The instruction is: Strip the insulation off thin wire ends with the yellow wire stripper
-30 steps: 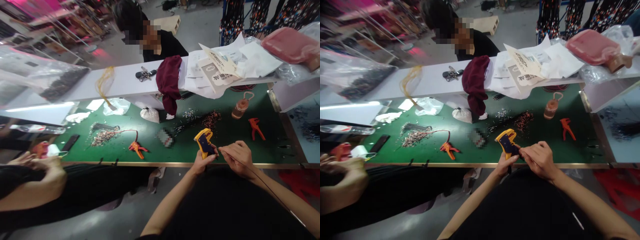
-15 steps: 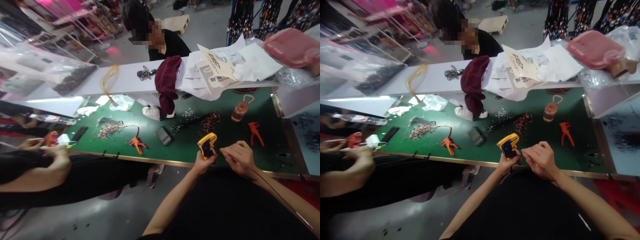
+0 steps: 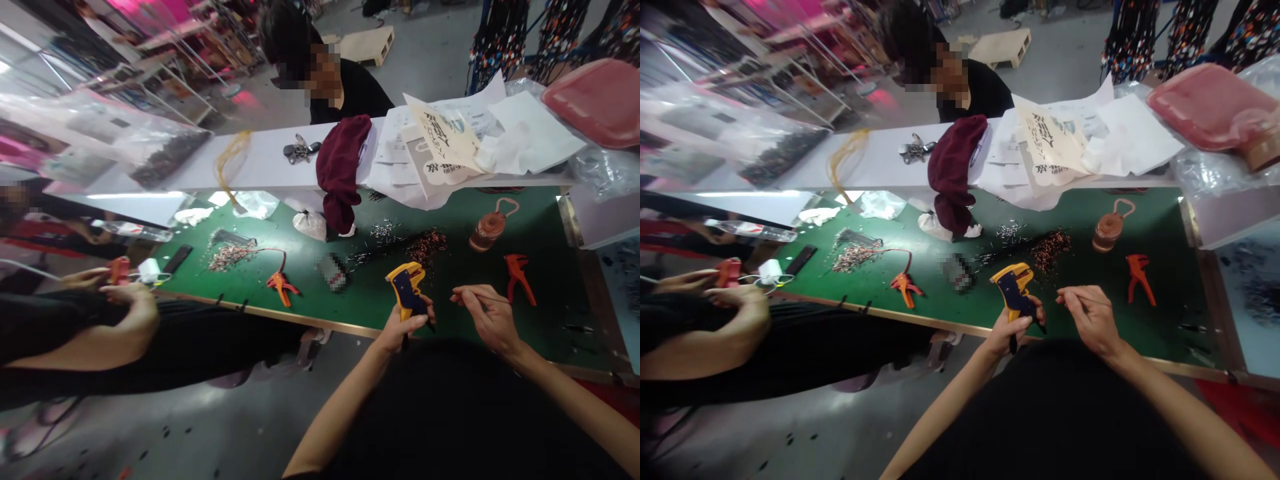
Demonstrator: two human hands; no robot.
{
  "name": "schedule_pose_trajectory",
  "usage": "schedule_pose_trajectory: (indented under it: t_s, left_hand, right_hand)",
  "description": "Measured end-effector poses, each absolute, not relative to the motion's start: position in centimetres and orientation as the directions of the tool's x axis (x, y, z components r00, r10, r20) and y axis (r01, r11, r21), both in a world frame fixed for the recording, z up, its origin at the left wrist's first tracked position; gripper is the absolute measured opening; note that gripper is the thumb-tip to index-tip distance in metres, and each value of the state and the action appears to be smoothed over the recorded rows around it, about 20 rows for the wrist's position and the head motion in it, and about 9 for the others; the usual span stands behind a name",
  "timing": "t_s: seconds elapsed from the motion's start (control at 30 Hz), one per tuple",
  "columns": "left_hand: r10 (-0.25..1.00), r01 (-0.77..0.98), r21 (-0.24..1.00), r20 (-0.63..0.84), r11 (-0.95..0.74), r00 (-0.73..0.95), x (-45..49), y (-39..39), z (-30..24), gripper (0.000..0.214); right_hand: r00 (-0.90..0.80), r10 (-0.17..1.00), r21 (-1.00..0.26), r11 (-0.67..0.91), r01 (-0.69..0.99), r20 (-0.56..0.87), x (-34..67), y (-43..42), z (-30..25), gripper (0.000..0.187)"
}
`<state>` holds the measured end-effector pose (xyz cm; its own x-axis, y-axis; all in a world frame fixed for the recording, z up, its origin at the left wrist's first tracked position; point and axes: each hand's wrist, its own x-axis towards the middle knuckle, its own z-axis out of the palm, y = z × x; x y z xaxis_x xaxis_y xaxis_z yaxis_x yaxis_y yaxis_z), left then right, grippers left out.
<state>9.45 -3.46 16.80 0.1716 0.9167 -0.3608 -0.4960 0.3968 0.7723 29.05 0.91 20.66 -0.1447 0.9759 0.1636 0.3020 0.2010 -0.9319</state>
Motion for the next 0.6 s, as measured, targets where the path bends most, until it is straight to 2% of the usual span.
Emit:
schedule_pose_trajectory:
  t_s: [0.1, 0.2, 0.37, 0.6]
  left_hand:
    - [0.902, -0.543, 0.721, -0.334, 0.431, 0.273, 9.1, -3.9, 16.5, 0.051]
    - [0.891, -0.564, 0.692, -0.299, 0.45, 0.343, 8.6, -4.2, 16.2, 0.051]
    - [0.848, -0.481, 0.726, -0.274, 0.492, 0.454, 7.1, -4.3, 16.2, 0.054]
    - [0.792, -0.416, 0.738, -0.258, 0.531, 0.553, 4.0, -3.9, 16.8, 0.053]
  right_hand:
    - [-0.029, 0.997, -0.992, -0.068, 0.109, -0.071, 28.3, 1.4, 20.1, 0.043]
    - [0.03, 0.982, -0.981, -0.184, -0.062, -0.186, 27.4, 1.8, 19.8, 0.048]
    - [0.059, 0.974, -0.967, -0.209, -0.143, -0.219, 25.8, 1.6, 20.0, 0.05]
    - [0.08, 0.975, -0.975, -0.2, -0.1, -0.208, 23.2, 0.9, 20.2, 0.055]
